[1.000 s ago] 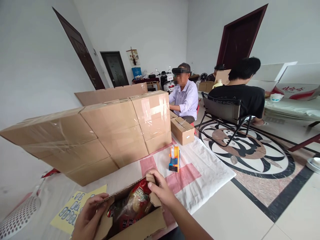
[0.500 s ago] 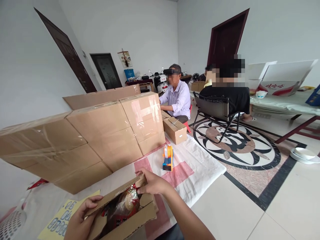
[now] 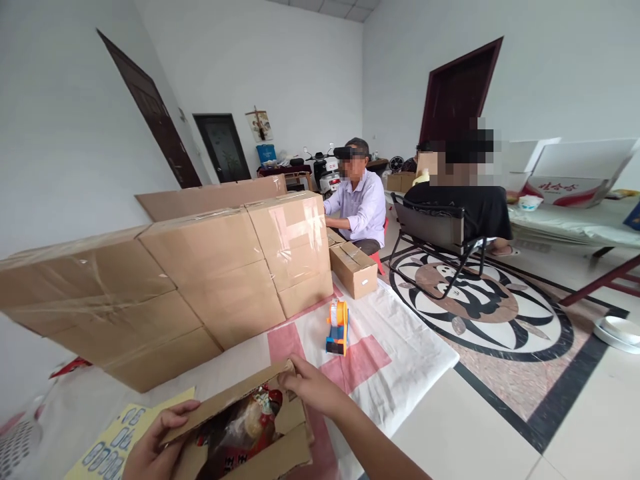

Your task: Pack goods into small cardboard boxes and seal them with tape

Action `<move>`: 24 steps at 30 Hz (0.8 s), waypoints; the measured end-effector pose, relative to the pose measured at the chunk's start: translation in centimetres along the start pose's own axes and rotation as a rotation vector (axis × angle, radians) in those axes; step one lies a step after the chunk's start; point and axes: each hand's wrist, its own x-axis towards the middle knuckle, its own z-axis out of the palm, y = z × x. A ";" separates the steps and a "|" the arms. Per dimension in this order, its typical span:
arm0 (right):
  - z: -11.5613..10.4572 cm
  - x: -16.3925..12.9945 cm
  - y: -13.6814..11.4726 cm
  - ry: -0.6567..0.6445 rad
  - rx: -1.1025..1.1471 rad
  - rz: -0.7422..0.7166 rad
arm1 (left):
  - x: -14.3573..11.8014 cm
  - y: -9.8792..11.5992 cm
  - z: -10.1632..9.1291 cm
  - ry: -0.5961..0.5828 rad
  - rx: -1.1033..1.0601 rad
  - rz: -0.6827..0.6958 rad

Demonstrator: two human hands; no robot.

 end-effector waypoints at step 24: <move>-0.3 1.8 5.4 0.092 -0.103 -0.526 | -9.4 4.3 -4.0 -0.202 0.685 0.769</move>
